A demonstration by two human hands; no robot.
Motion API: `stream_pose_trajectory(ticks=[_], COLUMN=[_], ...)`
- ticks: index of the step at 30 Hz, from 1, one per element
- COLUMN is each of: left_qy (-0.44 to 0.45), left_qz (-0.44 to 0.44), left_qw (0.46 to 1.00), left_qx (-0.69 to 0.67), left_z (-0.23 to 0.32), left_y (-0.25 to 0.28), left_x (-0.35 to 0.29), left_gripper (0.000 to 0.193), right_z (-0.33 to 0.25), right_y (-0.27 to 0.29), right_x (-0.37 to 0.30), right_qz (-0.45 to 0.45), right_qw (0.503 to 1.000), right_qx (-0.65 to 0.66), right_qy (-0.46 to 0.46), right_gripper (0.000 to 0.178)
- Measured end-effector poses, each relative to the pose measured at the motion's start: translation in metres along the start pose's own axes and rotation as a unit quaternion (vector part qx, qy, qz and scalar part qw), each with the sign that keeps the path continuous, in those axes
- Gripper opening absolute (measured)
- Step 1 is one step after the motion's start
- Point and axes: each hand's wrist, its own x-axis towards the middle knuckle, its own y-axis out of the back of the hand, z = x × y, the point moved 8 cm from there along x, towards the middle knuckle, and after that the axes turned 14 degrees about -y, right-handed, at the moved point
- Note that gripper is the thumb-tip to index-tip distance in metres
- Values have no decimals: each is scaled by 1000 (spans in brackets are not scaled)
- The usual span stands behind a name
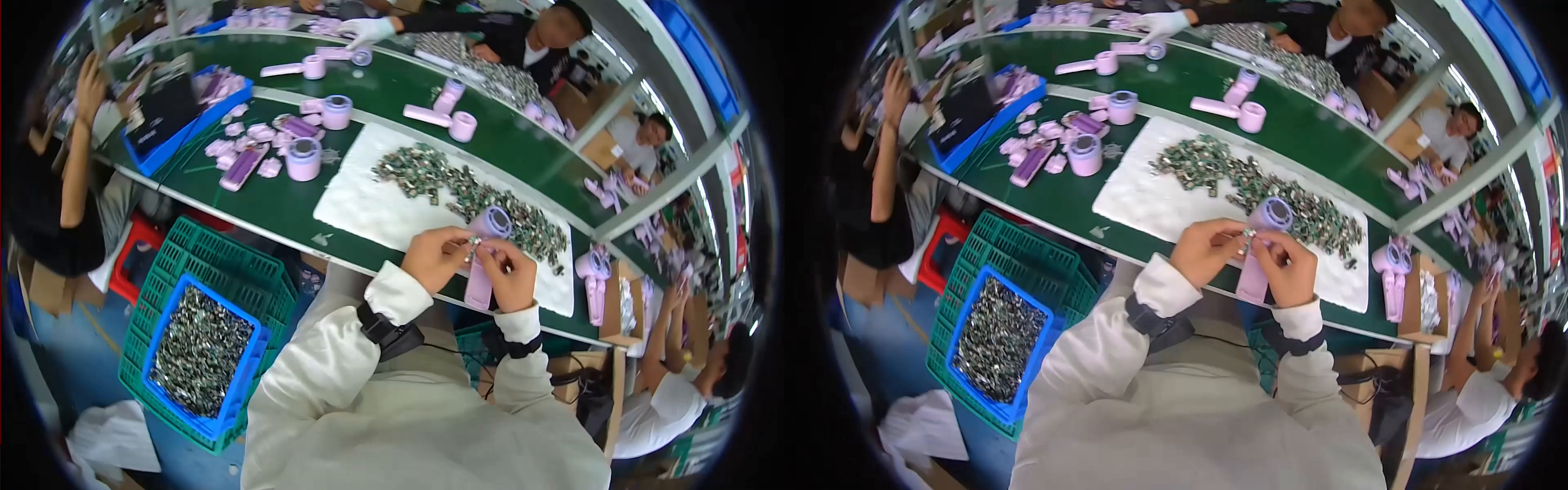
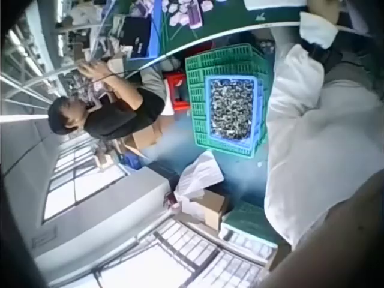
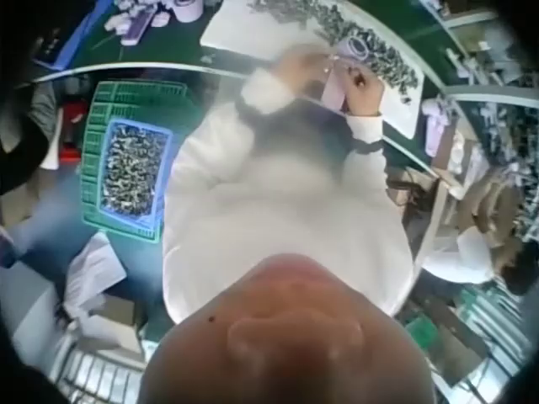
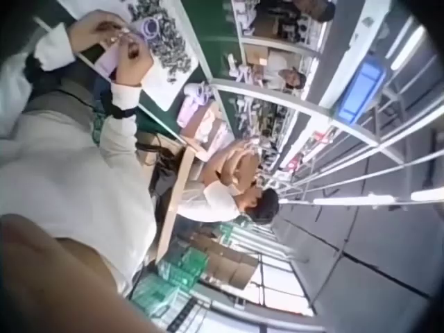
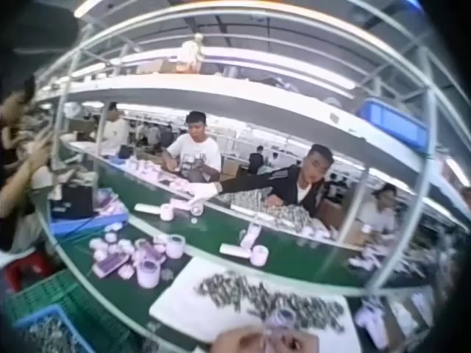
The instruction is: The person picks up a circuit board and a fan housing, connects the board to the internal wires by hand, and presses it into the handle. After fitting the components together, the person sets the assembled fan aside on the table and reaches for another circuit board from the pile.
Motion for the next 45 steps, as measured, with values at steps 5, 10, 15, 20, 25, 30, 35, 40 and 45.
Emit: stream_pose_trajectory(ticks=[5,10,15,20,25,30,35,40,45], left_qy=[44,18,4,7,-12,-20,-51,-73,-136], left_qz=[-14,32,6,-15,9,40,35,4,-35], left_qw=[998,999,999,997,997,995,990,984,958], left_qx=[-30,21,47,76,74,90,125,165,252], left_z=[0,14,23,28,31,30,31,37,52], left_y=[6,6,3,3,6,10,13,13,5], left_x=[8,-1,6,5,2,0,-3,-6,-11], left_gripper=[27,27,29,29,29,29,29,29,32], right_z=[-3,-9,-24,-41,-37,-36,-42,-39,-39], right_y=[-6,-7,2,3,0,0,-6,-7,-7], right_x=[6,0,2,3,5,9,8,8,-1], right_qz=[-9,-1,33,18,13,6,-11,-44,-49], right_qw=[998,999,997,988,995,995,987,987,992], right_qx=[26,-6,-68,-142,-97,-95,-124,-117,-94], right_qy=[-49,-41,31,59,24,34,106,104,73], right_gripper=[12,13,18,18,19,20,19,19,21])
